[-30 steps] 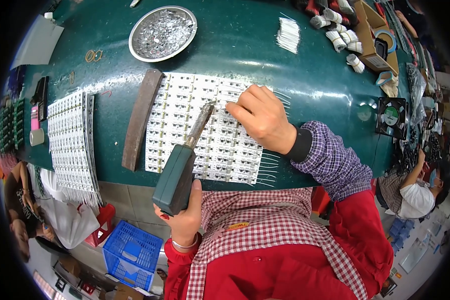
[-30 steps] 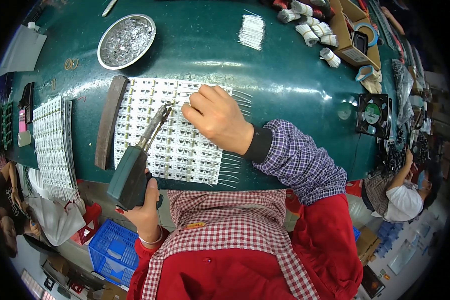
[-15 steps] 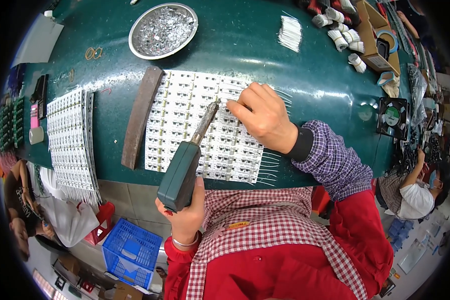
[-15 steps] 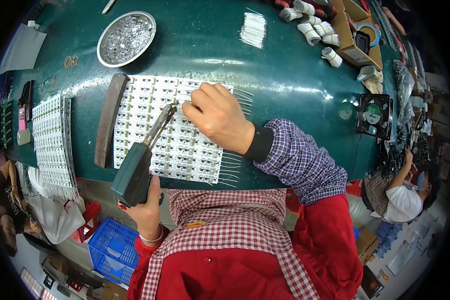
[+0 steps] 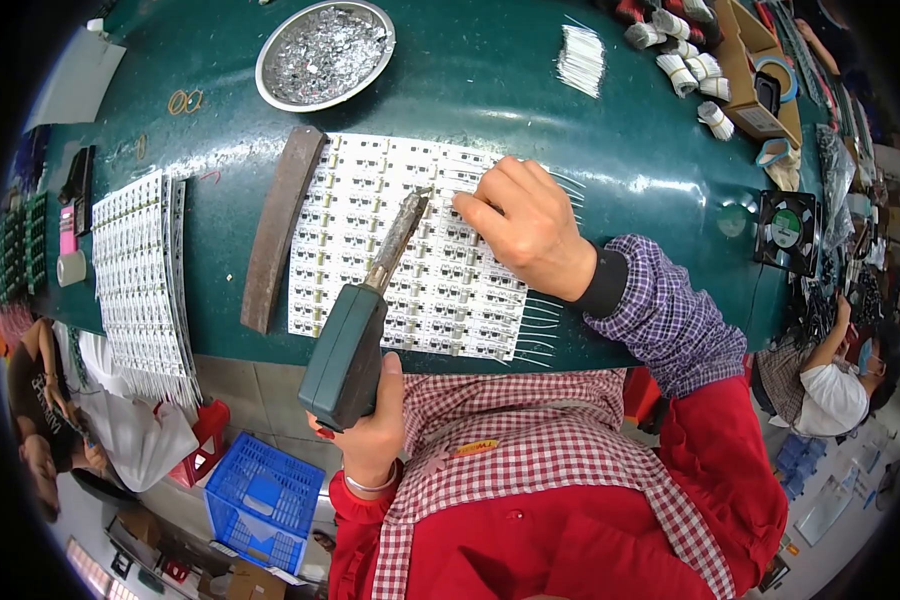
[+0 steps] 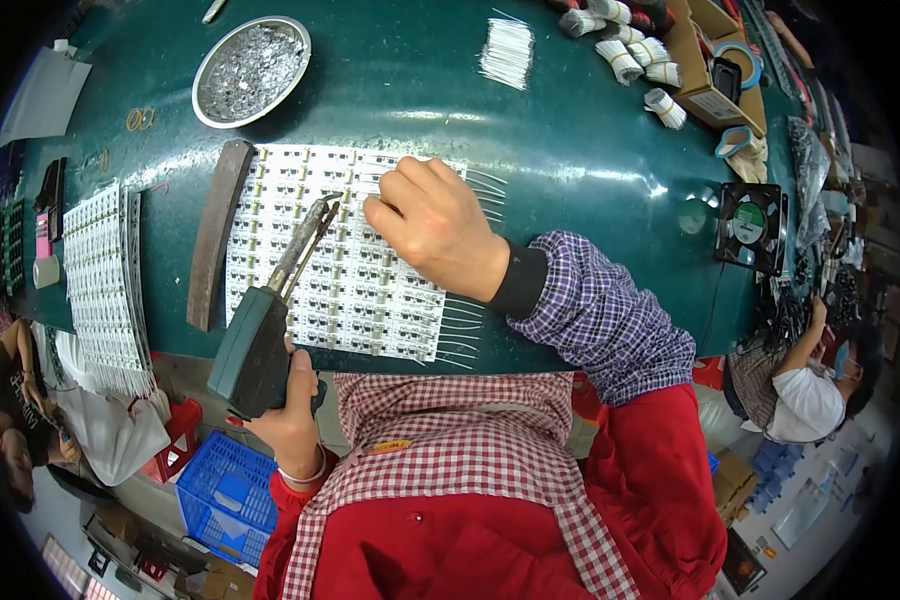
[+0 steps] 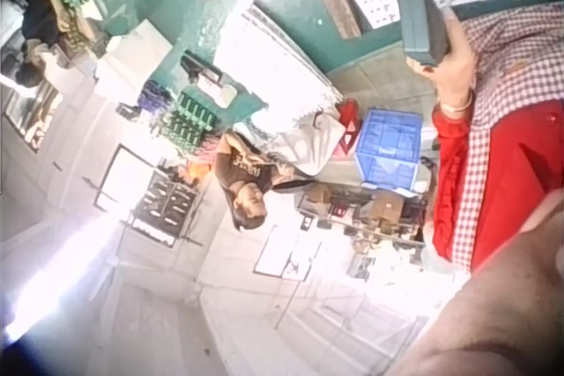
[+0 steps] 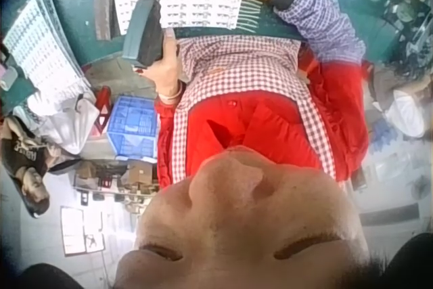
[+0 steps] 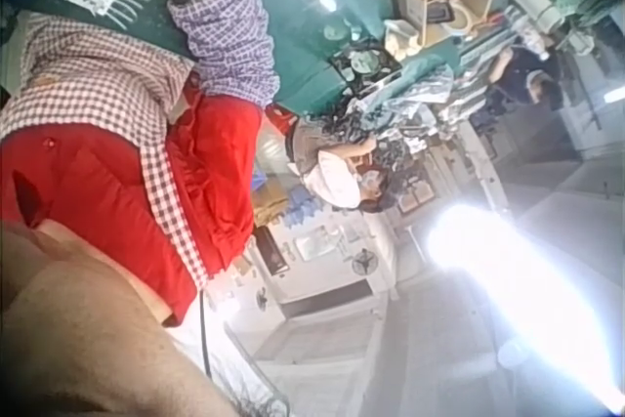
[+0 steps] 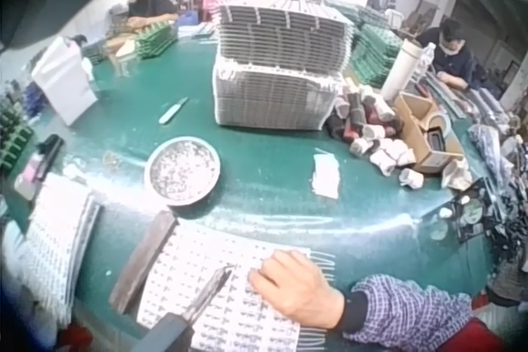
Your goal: The person aligns a circuit board panel, picks up small pins by hand, and inserts them into the circuit board while holding a soldering iron.
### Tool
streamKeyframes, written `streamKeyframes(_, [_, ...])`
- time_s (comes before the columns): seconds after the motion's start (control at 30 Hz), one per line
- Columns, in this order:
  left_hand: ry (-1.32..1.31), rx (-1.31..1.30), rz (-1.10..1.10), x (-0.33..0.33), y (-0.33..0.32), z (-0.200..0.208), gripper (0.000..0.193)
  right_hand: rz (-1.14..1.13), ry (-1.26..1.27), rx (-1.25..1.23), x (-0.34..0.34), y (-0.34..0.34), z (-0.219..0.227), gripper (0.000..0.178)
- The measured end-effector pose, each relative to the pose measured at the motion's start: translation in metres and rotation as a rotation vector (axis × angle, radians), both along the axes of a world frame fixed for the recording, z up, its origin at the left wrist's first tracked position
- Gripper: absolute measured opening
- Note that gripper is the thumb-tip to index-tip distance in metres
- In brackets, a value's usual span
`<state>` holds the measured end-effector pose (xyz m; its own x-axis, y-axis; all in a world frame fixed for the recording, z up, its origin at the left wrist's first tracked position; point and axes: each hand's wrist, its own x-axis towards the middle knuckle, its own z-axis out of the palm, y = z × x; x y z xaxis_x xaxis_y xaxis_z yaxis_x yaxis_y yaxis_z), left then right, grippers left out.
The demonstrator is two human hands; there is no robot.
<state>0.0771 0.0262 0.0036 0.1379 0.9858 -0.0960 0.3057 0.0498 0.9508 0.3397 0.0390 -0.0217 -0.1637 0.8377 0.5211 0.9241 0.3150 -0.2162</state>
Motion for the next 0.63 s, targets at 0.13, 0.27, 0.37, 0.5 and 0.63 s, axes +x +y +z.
streamKeyframes(0.13, [0.133, 0.084, -0.044, -0.006, -0.003, -0.005, 0.025, 0.0, 0.019, 0.014, -0.001, 0.001, -0.001, 0.017])
streamKeyframes(0.27, [0.105, 0.23, -0.166, -0.012, -0.003, -0.011, 0.035, 0.045, 0.056, 0.069, -0.003, -0.001, 0.003, 0.027])
streamKeyframes(0.37, [0.034, 0.161, -0.128, -0.011, -0.004, -0.009, 0.036, 0.048, 0.061, 0.054, -0.005, -0.004, 0.0, 0.026])
streamKeyframes(0.5, [0.072, 0.222, -0.161, -0.012, -0.002, -0.008, 0.037, 0.044, 0.058, 0.007, -0.004, -0.005, 0.0, 0.026])
streamKeyframes(0.63, [0.137, -0.014, -0.079, -0.011, -0.006, 0.001, 0.023, 0.041, 0.046, -0.012, -0.004, -0.005, -0.001, 0.028])
